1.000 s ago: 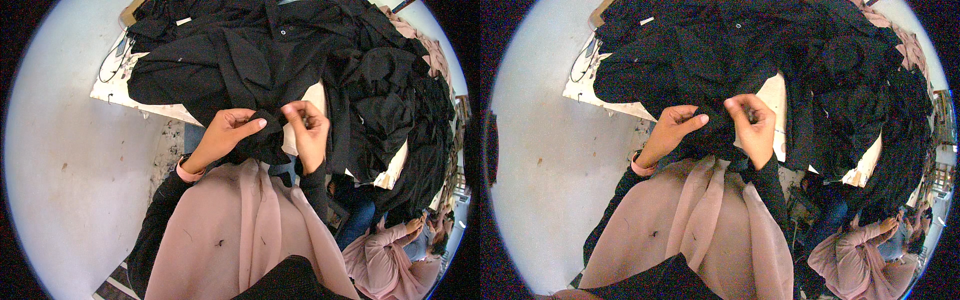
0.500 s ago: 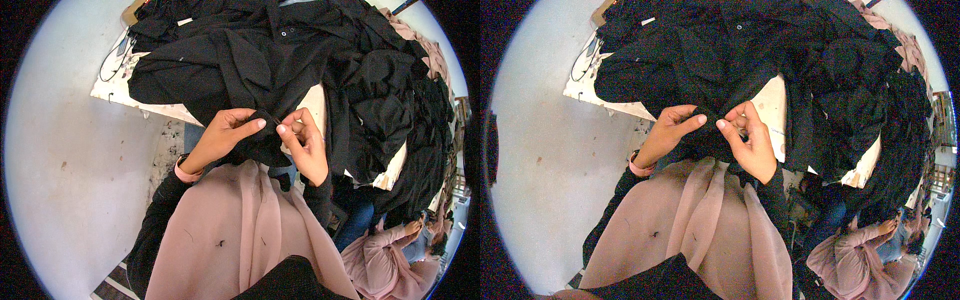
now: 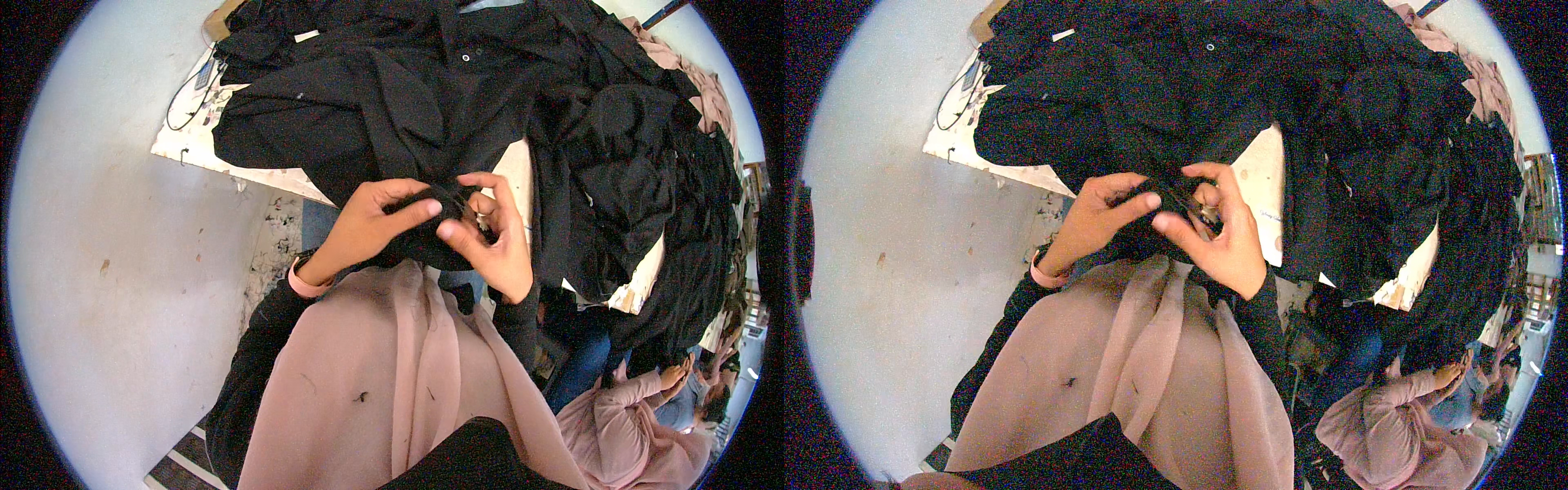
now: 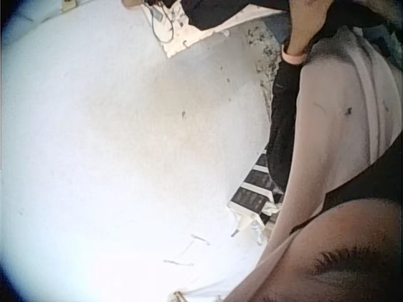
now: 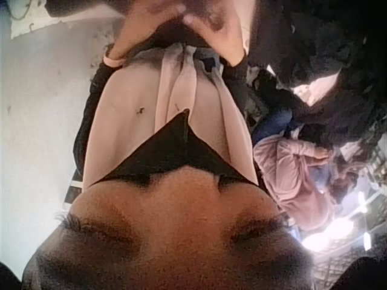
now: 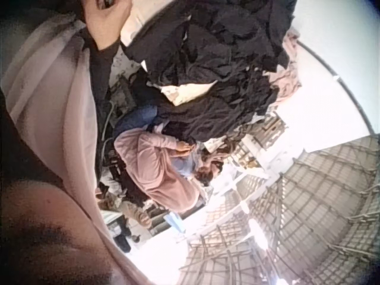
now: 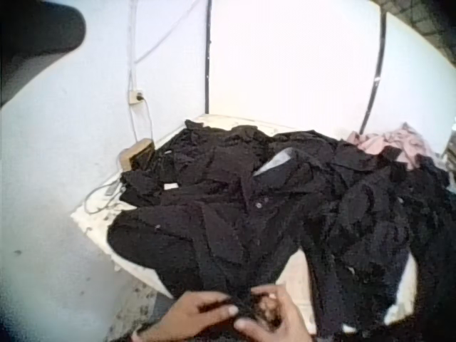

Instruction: The person uses small scissors to trim loose threads and small fabric bits from black garments laid on a table. The person repeatedly picks up garments, snips threads, and places them back on the pile.

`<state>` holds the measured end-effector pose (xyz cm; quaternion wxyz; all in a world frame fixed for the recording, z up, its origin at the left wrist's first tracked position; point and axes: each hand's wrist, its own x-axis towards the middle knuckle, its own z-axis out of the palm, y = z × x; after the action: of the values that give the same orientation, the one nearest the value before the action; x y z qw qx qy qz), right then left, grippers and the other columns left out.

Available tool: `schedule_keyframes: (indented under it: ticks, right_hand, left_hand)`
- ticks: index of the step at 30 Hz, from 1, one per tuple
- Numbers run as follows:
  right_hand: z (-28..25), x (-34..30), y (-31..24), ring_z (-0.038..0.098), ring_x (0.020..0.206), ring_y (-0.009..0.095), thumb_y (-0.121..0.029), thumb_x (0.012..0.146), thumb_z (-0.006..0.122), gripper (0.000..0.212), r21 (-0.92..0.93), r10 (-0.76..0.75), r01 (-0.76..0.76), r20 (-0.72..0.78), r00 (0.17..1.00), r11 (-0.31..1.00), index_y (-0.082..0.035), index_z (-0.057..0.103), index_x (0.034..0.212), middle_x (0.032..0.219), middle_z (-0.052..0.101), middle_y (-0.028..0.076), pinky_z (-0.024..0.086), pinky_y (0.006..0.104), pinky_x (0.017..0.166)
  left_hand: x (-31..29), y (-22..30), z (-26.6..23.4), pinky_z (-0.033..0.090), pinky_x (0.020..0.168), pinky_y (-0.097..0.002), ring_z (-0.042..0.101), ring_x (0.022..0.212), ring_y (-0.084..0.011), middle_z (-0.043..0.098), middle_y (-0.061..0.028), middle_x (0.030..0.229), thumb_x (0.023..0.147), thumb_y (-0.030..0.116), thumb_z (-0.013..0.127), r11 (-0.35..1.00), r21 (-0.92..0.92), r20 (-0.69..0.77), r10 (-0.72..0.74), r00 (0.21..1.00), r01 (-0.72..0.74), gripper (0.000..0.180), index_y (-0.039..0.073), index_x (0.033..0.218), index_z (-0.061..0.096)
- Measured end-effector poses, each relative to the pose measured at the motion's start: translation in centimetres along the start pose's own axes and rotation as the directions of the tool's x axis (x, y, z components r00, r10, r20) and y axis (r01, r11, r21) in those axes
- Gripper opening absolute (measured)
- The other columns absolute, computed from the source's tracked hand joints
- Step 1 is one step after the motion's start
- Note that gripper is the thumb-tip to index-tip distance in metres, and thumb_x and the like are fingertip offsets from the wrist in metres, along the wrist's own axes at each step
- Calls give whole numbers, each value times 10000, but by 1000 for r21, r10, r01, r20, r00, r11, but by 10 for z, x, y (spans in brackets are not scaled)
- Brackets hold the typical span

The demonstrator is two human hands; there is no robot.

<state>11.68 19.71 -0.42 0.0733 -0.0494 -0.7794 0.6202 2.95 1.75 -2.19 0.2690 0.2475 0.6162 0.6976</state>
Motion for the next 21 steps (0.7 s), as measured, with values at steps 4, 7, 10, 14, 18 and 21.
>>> schedule_keyframes:
  ticks: [4,7,10,14,18,21]
  right_hand:
    - [-30,-10,-1,598,620,162,-79,786,790,165,-273,-205,251,186,961,929,-9,686,894,749,651,101,456,307,560]
    - [-89,-20,-16,538,509,225,-124,694,819,205,-178,-518,596,344,783,783,-3,711,819,659,610,104,378,347,472]
    - [-152,-17,-29,391,413,122,-296,890,690,263,446,-828,753,512,229,484,-39,717,841,590,530,1,263,324,416]
    - [-179,-54,-25,405,466,56,-111,933,611,57,670,-889,595,247,386,445,-66,638,956,684,527,-45,285,242,459]
    - [-173,-86,12,536,699,105,-216,994,542,239,-245,-116,-13,-504,856,969,-16,672,973,847,656,31,405,263,711]
    - [-165,-45,58,625,817,152,-382,981,600,427,-399,150,-343,-441,885,850,32,694,936,820,697,94,451,280,806]
  left_hand:
    - [3,8,-8,456,896,-341,615,1074,-184,640,-37,1149,729,148,830,796,464,170,352,921,-390,591,128,1268,588]
    - [23,18,-30,319,1055,-451,458,1324,-254,519,-31,1381,568,138,842,217,895,260,457,850,-391,799,260,1309,569]
    - [29,37,-57,309,1062,-444,524,1262,-248,635,-66,1243,649,136,812,-46,978,199,522,829,-205,486,205,1113,685]
    - [-13,64,-80,518,840,-324,717,840,-201,738,-102,880,770,121,779,849,475,590,-115,799,-229,220,71,975,718]
    - [-20,62,-100,546,696,-300,709,794,-171,741,-87,909,895,135,675,953,300,699,-255,669,49,179,-26,969,700]
    - [3,35,-112,539,725,-390,710,815,-304,721,-184,919,957,367,598,611,769,-191,-59,980,187,387,-7,961,699]
